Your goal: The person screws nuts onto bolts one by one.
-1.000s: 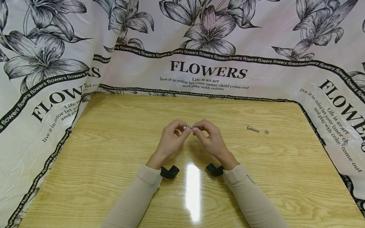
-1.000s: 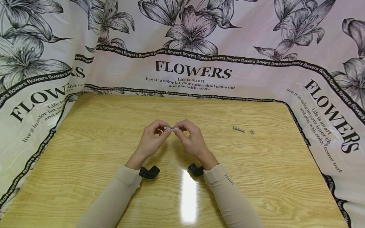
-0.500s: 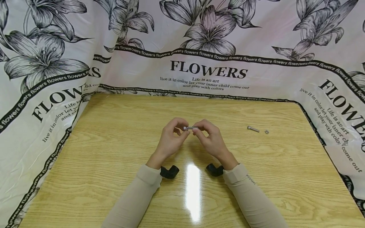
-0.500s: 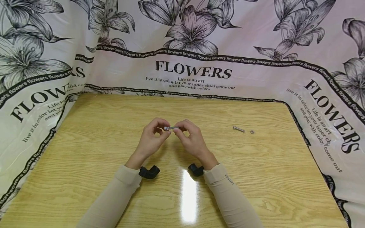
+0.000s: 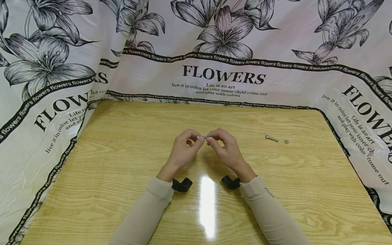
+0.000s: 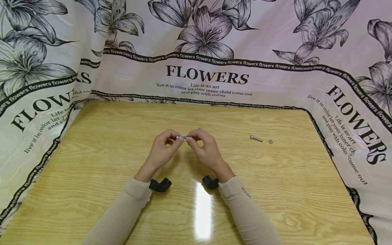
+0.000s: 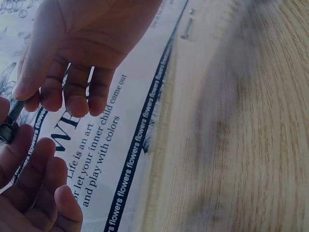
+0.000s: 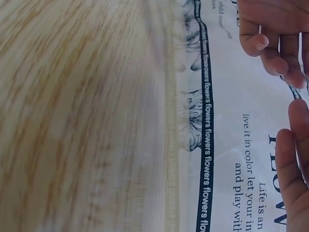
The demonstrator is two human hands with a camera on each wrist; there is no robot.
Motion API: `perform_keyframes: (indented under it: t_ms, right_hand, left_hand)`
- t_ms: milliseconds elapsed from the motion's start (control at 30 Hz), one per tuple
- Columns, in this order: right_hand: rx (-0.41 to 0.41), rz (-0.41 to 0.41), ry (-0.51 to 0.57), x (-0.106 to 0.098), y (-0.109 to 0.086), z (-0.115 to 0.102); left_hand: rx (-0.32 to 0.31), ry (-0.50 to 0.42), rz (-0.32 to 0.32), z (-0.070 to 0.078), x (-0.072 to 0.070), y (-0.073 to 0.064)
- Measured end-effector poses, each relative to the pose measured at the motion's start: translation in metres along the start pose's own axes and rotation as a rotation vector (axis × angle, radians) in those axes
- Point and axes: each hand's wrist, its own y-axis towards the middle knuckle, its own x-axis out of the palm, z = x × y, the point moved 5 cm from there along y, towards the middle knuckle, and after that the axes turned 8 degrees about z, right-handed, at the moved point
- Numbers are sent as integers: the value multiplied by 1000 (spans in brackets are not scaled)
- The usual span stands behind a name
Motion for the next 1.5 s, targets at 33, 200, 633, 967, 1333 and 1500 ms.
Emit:
perform_keyframes:
  t_ms: [33, 200, 633, 967, 1333, 1500]
  right_hand:
    - [-3, -1, 0, 0, 0, 0]
    - [-2, 5, -3, 0, -1, 1]
    - [-14, 15, -7, -1, 0, 0]
    - [-25, 19, 3, -2, 0, -1]
    - [-45, 18, 7, -1, -2, 1]
    - [-34, 22, -2, -2, -2, 1]
  left_hand:
    - [-4, 3, -2, -1, 0, 0]
    - [-13, -11, -1, -2, 0, 1]
    - [49, -51, 11, 1, 1, 1]
    - [1, -49, -12, 31, -3, -2]
    - [-42, -13, -21, 34, -4, -4]
    - [13, -58, -14, 35, -4, -3]
